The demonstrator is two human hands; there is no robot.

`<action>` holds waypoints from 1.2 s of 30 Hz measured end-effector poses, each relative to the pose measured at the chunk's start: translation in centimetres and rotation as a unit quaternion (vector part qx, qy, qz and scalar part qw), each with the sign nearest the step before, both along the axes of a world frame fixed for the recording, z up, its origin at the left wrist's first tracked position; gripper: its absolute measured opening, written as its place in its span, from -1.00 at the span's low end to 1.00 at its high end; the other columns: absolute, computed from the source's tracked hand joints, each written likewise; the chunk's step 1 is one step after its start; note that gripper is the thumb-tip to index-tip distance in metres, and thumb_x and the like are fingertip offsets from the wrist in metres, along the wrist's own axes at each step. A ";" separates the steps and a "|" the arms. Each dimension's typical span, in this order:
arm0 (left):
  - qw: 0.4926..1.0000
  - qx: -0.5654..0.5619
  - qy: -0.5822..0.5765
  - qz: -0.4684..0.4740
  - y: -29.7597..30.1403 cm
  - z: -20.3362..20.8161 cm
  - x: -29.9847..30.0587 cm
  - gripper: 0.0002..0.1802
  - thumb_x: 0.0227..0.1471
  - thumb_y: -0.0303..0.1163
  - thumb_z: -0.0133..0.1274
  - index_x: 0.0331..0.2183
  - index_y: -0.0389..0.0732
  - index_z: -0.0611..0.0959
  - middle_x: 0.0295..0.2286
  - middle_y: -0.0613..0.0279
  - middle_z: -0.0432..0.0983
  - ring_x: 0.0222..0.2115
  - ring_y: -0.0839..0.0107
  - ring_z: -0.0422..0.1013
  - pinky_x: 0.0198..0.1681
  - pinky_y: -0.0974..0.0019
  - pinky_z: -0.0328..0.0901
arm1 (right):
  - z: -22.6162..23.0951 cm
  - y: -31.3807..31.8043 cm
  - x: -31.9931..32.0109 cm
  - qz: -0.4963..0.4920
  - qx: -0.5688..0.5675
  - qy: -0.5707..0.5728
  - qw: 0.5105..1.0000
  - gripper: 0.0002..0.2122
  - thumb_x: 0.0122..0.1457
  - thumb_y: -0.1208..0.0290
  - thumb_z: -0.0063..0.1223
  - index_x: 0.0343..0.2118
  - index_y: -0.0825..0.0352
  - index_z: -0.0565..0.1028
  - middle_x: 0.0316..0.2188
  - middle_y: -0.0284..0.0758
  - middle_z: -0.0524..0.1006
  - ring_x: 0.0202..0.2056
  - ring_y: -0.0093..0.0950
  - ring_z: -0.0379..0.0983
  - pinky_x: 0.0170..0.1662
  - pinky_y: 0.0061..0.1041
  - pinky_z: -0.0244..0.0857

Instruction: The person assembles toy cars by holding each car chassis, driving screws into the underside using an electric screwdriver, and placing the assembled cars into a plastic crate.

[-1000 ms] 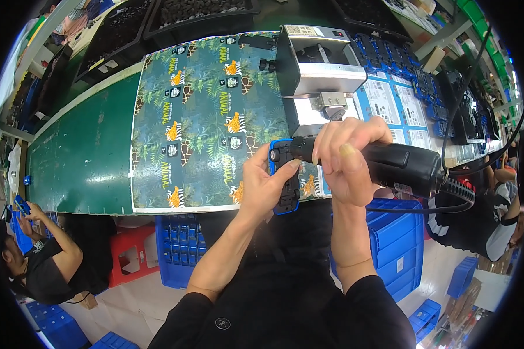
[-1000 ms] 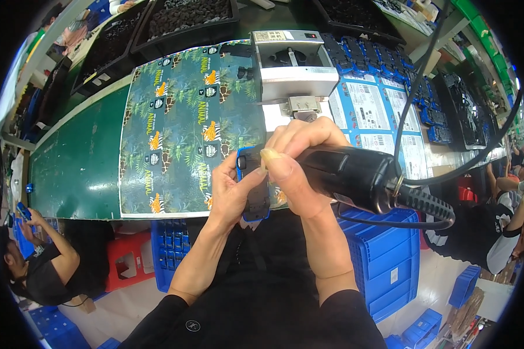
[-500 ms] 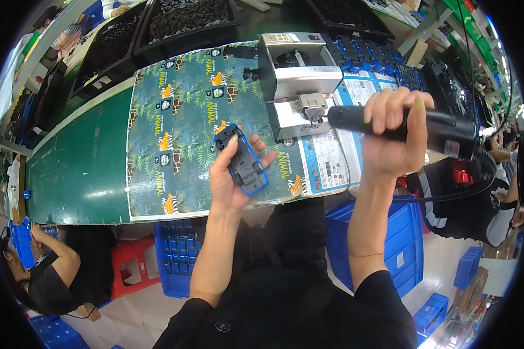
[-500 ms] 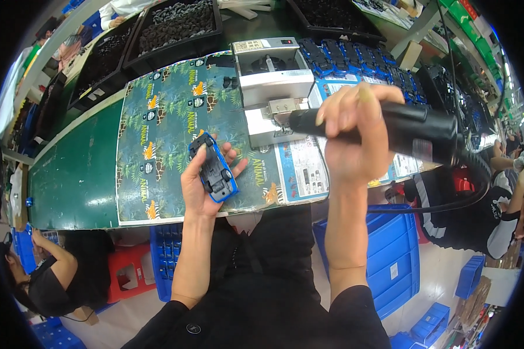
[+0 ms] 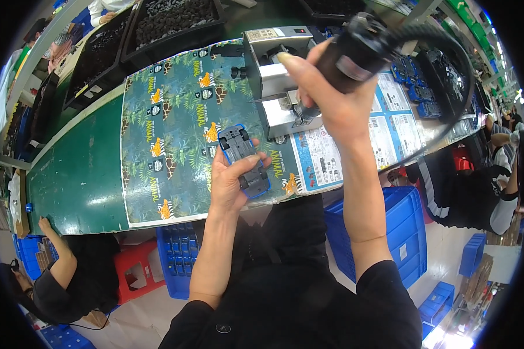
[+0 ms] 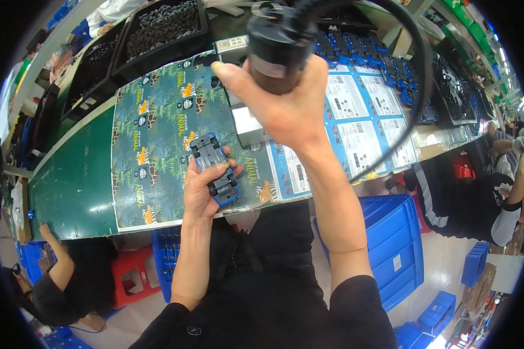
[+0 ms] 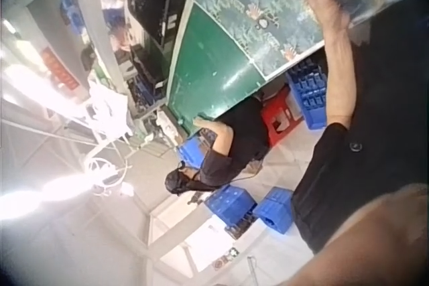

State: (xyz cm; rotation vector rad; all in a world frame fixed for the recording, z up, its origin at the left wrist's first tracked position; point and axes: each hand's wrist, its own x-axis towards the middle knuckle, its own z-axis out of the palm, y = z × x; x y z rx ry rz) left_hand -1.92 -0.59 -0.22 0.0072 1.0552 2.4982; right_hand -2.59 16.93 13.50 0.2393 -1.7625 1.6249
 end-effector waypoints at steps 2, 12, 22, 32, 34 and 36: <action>1.000 0.000 -0.008 -0.006 -0.2 -0.3 0.0 -0.43 -0.10 -0.69 0.10 0.01 -0.26 0.39 -0.18 0.05 0.50 -0.29 0.26 0.53 -0.26 0.16 0.52 | 0.2 -0.1 -0.2 0.009 0.007 -0.034 0.999 -0.77 0.01 0.46 0.35 -0.63 0.34 0.48 -0.71 -0.52 0.44 -0.66 -0.76 0.30 -0.59 -0.72 0.13; 0.999 -0.017 -0.027 -0.020 -0.2 0.2 -0.5 -0.42 -0.15 -0.70 0.14 -0.04 -0.21 0.39 -0.19 0.11 0.50 -0.33 0.29 0.54 -0.31 0.20 0.49 | -2.0 -2.4 6.5 0.287 -0.210 0.058 0.933 -0.84 0.13 0.36 0.01 -0.36 0.31 0.32 -0.66 -0.42 0.30 -0.71 -0.61 0.20 -0.55 -0.51 0.23; 0.999 -0.014 -0.017 -0.023 -0.2 -0.4 -0.7 -0.44 -0.13 -0.68 0.15 -0.03 -0.21 0.41 -0.18 0.06 0.52 -0.28 0.25 0.54 -0.29 0.19 0.51 | -2.8 -3.9 6.6 0.244 -0.166 -0.031 0.955 -0.83 0.09 0.43 0.06 -0.42 0.33 0.30 -0.68 -0.39 0.32 -0.71 -0.59 0.22 -0.53 -0.52 0.27; 0.999 -0.013 -0.042 -0.028 -0.1 -0.1 -1.0 -0.43 -0.12 -0.70 0.13 -0.01 -0.21 0.41 -0.19 0.05 0.53 -0.29 0.26 0.54 -0.27 0.19 0.51 | -3.1 -4.1 6.6 0.248 -0.162 -0.022 0.955 -0.79 0.05 0.39 0.12 -0.42 0.32 0.31 -0.67 -0.38 0.35 -0.71 -0.57 0.26 -0.55 -0.53 0.29; 0.998 -0.001 -0.056 -0.030 -0.1 0.3 -1.1 -0.49 -0.14 -0.69 0.14 -0.08 -0.27 0.41 -0.22 0.09 0.53 -0.34 0.30 0.54 -0.32 0.23 0.48 | -2.8 -4.5 7.0 0.251 -0.214 -0.064 0.942 -0.79 -0.03 0.50 0.21 -0.46 0.33 0.34 -0.65 -0.35 0.39 -0.64 -0.55 0.31 -0.48 -0.53 0.29; 0.997 -0.006 -0.071 -0.028 -0.1 0.2 -1.5 -0.51 -0.12 -0.69 0.11 -0.07 -0.26 0.44 -0.21 0.08 0.54 -0.33 0.29 0.54 -0.26 0.20 0.48 | -3.1 -4.6 6.8 0.253 -0.266 -0.105 0.924 -0.76 -0.11 0.61 0.29 -0.49 0.33 0.38 -0.63 -0.31 0.44 -0.57 -0.53 0.36 -0.40 -0.53 0.28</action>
